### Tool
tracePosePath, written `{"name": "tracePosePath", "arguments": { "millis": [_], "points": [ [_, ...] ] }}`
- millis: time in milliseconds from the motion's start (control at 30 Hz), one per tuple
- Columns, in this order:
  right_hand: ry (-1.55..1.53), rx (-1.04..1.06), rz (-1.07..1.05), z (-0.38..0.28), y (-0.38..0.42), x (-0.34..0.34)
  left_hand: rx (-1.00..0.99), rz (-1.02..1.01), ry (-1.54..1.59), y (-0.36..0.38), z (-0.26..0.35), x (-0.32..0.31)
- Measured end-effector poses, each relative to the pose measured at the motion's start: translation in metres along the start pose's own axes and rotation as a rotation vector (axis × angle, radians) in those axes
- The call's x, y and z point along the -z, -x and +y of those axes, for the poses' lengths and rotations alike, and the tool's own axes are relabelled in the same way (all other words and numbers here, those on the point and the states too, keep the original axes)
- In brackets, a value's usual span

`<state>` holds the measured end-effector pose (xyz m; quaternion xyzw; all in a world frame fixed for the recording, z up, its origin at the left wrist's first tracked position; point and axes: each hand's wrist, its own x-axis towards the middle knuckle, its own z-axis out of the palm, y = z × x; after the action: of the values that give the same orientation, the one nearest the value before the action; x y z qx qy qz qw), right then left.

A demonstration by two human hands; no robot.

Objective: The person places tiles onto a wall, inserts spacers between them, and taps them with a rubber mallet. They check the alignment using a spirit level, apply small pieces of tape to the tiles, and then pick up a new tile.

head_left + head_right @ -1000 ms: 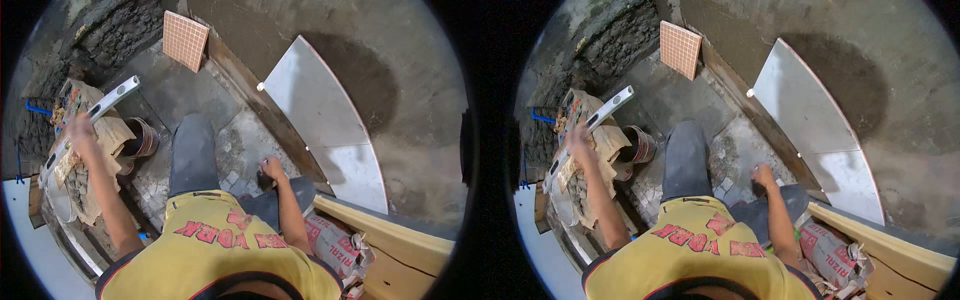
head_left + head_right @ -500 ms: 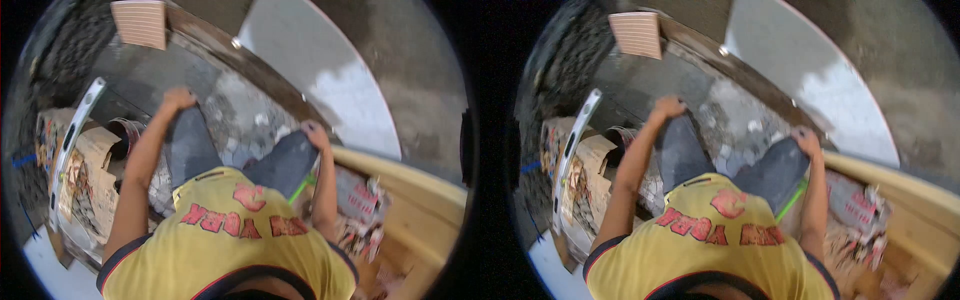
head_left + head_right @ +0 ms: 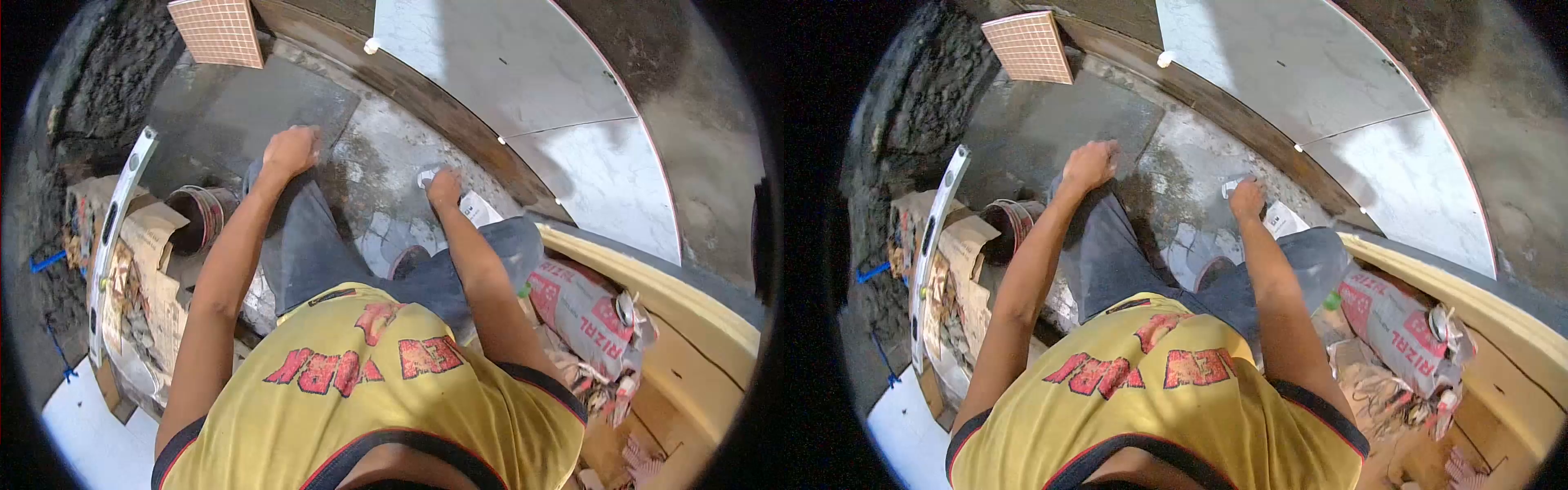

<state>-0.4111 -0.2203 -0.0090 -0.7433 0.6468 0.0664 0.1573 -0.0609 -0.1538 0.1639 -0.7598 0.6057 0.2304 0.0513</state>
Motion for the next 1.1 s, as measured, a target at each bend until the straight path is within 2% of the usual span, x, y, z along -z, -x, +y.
{"name": "tracePosePath", "arguments": {
  "millis": [33,67,167,200,267,300,333,367,433,467,533,567,633,733,800,833,933,1033,1100],
  "points": [
    [0.011,-0.008,0.07,-0.001,0.004,0.001,-0.003,0.024,0.007,0.003,0.001,-0.001],
    [0.024,-0.029,0.108,0.01,-0.009,-0.037,-0.011,0.048,0.013,0.006,0.001,-0.001],
    [-0.296,-0.199,-0.184,0.009,-0.02,-0.045,-0.106,0.138,0.083,0.009,0.018,-0.017],
    [-0.374,-0.134,-0.163,0.004,-0.022,-0.039,-0.151,0.171,0.117,0.006,0.026,-0.028],
    [-0.525,-0.017,-0.124,-0.012,-0.014,-0.018,-0.061,0.015,0.533,0.0,0.07,-0.047],
    [-0.781,-0.049,-0.235,-0.022,-0.014,-0.004,-0.109,0.113,0.579,-0.011,0.074,-0.088],
    [-1.039,-0.08,-0.346,-0.035,-0.019,0.015,-0.112,0.116,0.74,-0.024,0.084,-0.116],
    [-1.294,-0.106,-0.454,-0.048,-0.022,0.035,0.038,0.013,0.974,-0.023,0.108,-0.103],
    [-1.273,0.052,-0.415,-0.064,-0.004,0.093,0.35,-0.215,1.438,-0.007,0.16,-0.062],
    [-1.251,0.127,-0.38,-0.065,0.002,0.113,0.266,-0.308,1.473,-0.018,0.156,-0.066],
    [-0.979,0.383,-0.061,-0.062,-0.005,0.101,0.21,-0.308,1.468,-0.035,0.149,-0.076],
    [-0.901,0.323,0.059,-0.065,-0.013,0.085,0.179,-0.307,1.464,-0.044,0.146,-0.078],
    [-0.847,0.243,-0.017,-0.064,-0.015,0.09,0.25,-0.339,1.417,-0.055,0.138,-0.079],
    [-0.895,0.246,-0.004,-0.071,-0.017,0.079,0.19,-0.506,1.386,-0.06,0.139,-0.056],
    [-0.861,0.217,0.046,-0.078,-0.018,0.067,0.139,-0.531,1.42,-0.068,0.135,-0.06],
    [-0.792,0.208,0.105,-0.08,-0.014,0.07,0.105,-0.55,1.436,-0.076,0.133,-0.065],
    [-0.681,0.03,0.215,-0.079,-0.007,0.054,0.024,-0.788,1.484,-0.115,0.12,-0.127],
    [-0.623,-0.059,0.246,-0.08,0.019,0.074,0.073,-0.601,1.439,-0.08,0.143,-0.126],
    [-0.559,-0.072,0.293,-0.067,0.02,0.062,0.022,-0.475,1.383,-0.065,0.159,-0.12]
  ]
}}
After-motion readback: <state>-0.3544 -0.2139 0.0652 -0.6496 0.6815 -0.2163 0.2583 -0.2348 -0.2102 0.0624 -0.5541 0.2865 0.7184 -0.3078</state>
